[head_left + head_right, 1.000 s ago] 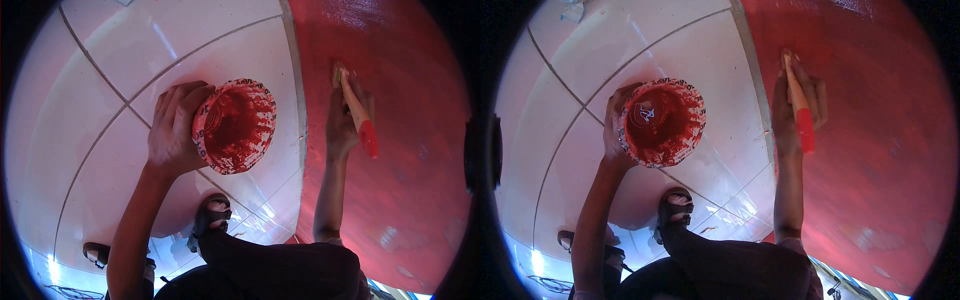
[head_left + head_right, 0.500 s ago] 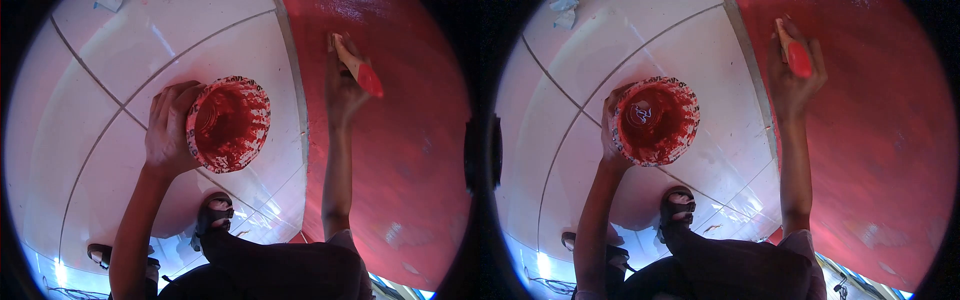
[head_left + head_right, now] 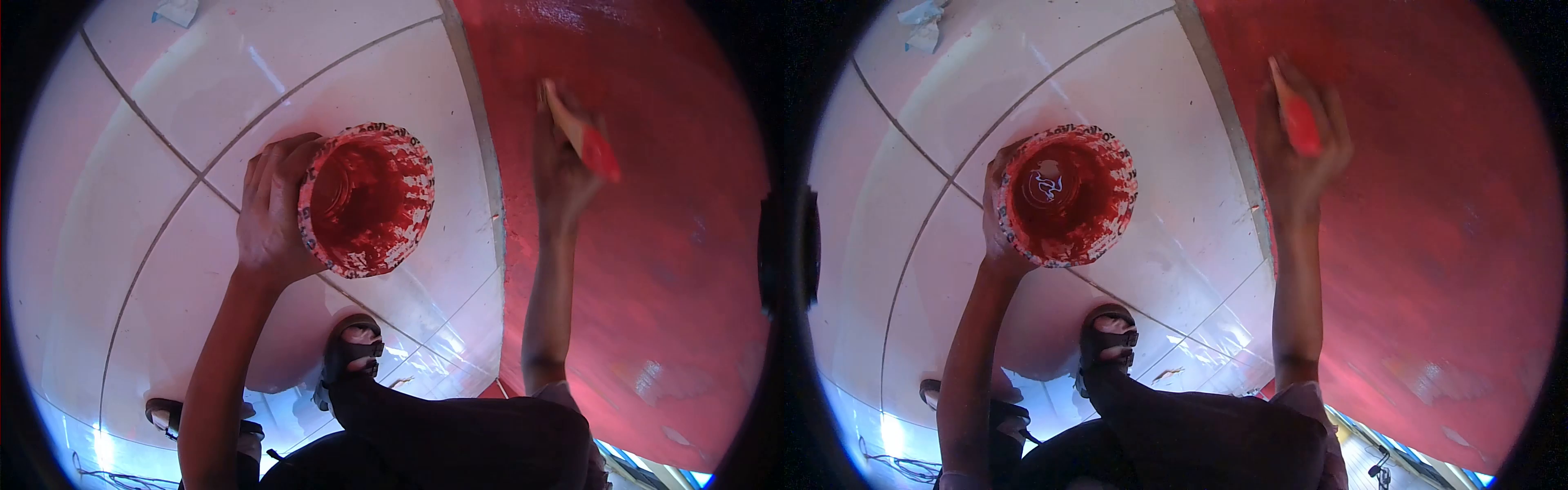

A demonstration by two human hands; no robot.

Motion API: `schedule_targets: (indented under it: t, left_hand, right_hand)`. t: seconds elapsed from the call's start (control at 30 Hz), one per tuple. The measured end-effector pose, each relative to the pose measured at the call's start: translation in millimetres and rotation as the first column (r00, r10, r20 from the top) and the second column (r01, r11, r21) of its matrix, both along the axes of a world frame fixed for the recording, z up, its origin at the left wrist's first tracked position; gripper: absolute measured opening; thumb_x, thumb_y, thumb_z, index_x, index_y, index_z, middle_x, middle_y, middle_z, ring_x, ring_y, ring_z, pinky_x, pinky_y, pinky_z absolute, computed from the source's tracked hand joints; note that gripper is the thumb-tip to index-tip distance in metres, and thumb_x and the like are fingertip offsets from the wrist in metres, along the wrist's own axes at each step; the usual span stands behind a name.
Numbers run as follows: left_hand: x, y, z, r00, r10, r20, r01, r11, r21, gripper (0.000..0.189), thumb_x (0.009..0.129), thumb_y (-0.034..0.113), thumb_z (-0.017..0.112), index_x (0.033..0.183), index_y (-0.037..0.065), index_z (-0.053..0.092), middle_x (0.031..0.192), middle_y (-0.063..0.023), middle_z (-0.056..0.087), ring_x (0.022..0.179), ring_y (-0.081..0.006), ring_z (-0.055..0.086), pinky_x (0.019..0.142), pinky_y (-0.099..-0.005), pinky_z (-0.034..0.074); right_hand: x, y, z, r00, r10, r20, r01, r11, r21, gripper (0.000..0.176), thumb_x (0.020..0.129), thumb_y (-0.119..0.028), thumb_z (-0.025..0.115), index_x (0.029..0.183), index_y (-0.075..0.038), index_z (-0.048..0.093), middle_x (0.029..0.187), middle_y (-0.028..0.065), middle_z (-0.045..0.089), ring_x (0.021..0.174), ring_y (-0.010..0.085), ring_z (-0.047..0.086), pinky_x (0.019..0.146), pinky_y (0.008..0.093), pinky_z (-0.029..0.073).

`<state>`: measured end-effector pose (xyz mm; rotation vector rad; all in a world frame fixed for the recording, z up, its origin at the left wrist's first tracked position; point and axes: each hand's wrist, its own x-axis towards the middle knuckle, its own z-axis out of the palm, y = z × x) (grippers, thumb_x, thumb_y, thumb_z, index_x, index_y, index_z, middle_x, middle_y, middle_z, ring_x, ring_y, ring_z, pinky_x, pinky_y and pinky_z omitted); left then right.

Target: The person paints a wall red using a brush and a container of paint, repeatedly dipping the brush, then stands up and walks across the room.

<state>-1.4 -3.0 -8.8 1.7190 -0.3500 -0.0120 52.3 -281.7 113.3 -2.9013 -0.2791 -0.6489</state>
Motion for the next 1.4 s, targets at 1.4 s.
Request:
schedule_targets:
  t: [1.4]
  left_hand:
    - [1,2,5,0.997,-0.029,0.073,0.022,0.996,0.092,0.084,0.057,0.020,0.087,0.127,0.005,0.043,0.118,-0.0178,0.056,0.106,-0.0364,0.056,0.091,-0.0476,0.043]
  right_hand:
    - [-3,27,51,0.950,-0.011,0.313,0.074,0.979,-0.191,0.025,0.082,0.000,0.068,0.106,-0.007,0.070,0.088,0.0051,0.067,0.069,0.0194,0.057,0.061,0.0330,0.048]
